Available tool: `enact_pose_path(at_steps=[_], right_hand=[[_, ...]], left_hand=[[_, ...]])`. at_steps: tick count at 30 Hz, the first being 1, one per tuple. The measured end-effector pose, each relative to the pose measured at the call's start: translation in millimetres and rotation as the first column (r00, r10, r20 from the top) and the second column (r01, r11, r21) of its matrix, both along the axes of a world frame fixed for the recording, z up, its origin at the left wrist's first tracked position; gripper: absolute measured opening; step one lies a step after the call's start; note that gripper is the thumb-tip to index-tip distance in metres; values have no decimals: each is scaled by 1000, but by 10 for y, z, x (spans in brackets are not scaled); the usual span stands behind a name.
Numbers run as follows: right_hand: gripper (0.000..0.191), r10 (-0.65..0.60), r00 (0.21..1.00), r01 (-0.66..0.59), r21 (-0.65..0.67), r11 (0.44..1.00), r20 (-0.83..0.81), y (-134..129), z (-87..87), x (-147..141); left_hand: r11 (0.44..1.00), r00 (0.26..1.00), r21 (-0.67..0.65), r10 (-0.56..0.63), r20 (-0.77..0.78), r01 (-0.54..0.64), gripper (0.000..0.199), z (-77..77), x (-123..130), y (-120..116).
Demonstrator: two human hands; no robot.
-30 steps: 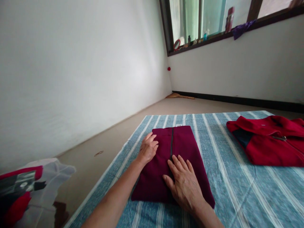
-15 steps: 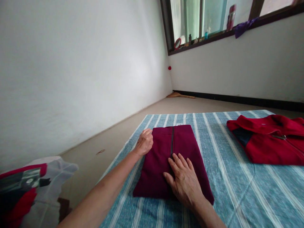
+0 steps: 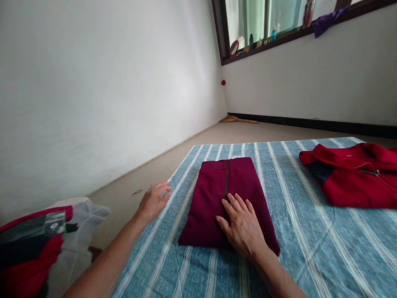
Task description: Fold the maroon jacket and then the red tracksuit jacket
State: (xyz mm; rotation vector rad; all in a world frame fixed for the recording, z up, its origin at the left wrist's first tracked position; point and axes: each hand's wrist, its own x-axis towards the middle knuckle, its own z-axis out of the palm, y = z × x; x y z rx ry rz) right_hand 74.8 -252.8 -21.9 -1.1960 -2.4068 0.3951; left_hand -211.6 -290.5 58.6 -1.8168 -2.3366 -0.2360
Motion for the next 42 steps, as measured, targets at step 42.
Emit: enact_pose_path(at_steps=[42], right_hand=[[54, 5, 999, -5, 5, 1000, -34, 9, -42, 29]], left_hand=[[955, 937, 73, -295, 185, 287, 17, -77, 127, -579]])
